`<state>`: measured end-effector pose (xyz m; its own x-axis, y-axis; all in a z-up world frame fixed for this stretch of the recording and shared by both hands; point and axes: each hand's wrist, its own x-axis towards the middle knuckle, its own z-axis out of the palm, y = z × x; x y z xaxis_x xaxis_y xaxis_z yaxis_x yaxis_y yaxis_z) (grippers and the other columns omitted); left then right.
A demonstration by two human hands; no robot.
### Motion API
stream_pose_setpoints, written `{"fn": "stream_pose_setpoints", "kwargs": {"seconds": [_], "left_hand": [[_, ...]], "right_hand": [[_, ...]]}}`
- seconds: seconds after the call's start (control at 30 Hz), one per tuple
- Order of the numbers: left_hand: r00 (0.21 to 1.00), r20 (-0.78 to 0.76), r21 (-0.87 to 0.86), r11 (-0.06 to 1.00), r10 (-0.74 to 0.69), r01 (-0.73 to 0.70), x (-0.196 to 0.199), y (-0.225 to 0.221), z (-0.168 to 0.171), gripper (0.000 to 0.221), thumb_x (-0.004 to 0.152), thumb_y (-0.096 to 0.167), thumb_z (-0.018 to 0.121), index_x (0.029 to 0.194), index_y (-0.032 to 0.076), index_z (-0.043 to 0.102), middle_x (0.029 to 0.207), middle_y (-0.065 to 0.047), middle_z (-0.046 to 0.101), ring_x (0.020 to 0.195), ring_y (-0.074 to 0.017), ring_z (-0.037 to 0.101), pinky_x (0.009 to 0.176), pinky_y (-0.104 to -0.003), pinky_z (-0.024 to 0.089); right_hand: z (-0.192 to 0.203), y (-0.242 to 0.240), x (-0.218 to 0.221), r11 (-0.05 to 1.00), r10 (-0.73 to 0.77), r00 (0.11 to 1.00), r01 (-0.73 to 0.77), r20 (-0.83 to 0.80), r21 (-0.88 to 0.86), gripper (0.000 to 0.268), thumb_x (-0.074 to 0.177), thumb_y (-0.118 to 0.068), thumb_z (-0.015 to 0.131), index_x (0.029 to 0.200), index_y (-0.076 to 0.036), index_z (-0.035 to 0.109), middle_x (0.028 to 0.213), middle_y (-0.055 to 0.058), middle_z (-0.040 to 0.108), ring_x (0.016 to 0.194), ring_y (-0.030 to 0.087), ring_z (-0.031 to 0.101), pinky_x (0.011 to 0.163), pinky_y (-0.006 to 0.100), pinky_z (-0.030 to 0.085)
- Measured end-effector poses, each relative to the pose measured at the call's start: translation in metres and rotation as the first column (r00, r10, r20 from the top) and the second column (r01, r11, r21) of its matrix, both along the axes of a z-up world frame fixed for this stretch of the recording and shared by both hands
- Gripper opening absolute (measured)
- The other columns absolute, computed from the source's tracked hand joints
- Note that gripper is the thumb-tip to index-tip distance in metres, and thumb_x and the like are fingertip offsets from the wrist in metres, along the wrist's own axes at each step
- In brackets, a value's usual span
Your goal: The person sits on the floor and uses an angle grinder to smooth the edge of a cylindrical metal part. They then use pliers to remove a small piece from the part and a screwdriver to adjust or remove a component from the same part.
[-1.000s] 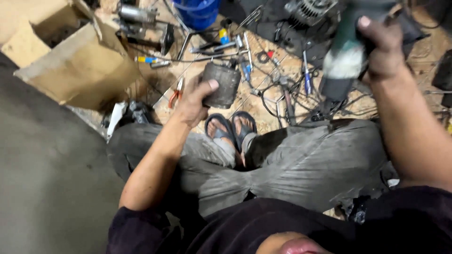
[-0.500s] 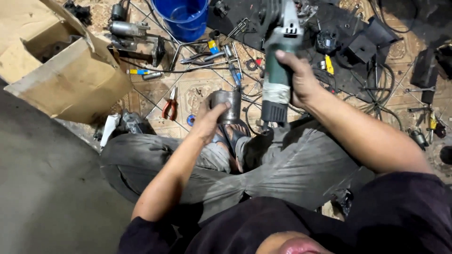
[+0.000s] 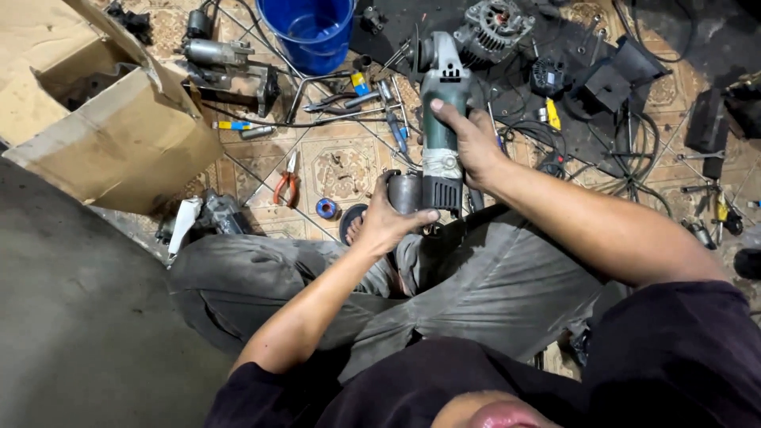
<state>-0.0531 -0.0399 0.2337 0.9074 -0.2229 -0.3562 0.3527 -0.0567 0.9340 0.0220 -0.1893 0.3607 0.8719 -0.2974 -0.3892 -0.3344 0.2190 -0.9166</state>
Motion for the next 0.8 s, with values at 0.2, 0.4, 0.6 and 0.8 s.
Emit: {"fn": "stream_pose_setpoints", "kwargs": {"seconds": [0.2,0.4,0.6,0.8], "left_hand": [[0.999,0.001,0.072,0.997,-0.034,0.034,0.002,0.007,0.058,0.121,0.049,0.05,0.099,0.148,0.011,0.042,0.128,-0.024,0.063,0.122,-0.0417,0.064,0.101,-0.05,0.052],[0.997,-0.026,0.15,0.986,-0.066,0.069,0.006,0.013,0.067,0.126,0.044,0.054,0.099,0.148,0.017,0.039,0.13,-0.024,0.064,0.124,-0.0424,0.064,0.105,-0.05,0.052],[0.992,-0.052,0.181,0.976,-0.116,0.124,-0.001,0.016,0.084,0.127,0.048,0.053,0.096,0.151,0.013,0.034,0.134,-0.031,0.06,0.128,-0.0475,0.06,0.111,-0.055,0.048],[0.99,-0.078,0.15,0.98,-0.118,0.129,-0.005,0.011,0.064,0.122,0.051,0.056,0.095,0.148,0.011,0.038,0.132,-0.033,0.06,0.126,-0.0498,0.06,0.109,-0.057,0.049]], "right_hand": [[0.015,0.014,-0.003,0.998,-0.027,0.999,0.029,-0.027,0.053,0.039,0.078,-0.033,0.086,0.085,0.0,0.067,0.068,0.014,0.068,0.06,0.022,0.075,0.058,0.034,0.063],[0.002,0.008,-0.002,0.998,-0.041,0.999,0.043,-0.031,0.047,0.042,0.078,-0.034,0.086,0.081,0.004,0.067,0.065,0.015,0.066,0.057,0.024,0.073,0.057,0.036,0.062],[-0.009,0.007,-0.008,0.998,-0.012,0.998,0.016,-0.066,0.054,0.042,0.079,-0.035,0.086,0.081,0.003,0.067,0.065,0.014,0.067,0.059,0.024,0.074,0.057,0.035,0.063],[0.001,0.013,-0.011,0.996,-0.025,0.996,0.032,-0.089,0.079,0.041,0.077,-0.034,0.087,0.078,0.002,0.067,0.064,0.015,0.067,0.058,0.025,0.074,0.056,0.036,0.063]]}}
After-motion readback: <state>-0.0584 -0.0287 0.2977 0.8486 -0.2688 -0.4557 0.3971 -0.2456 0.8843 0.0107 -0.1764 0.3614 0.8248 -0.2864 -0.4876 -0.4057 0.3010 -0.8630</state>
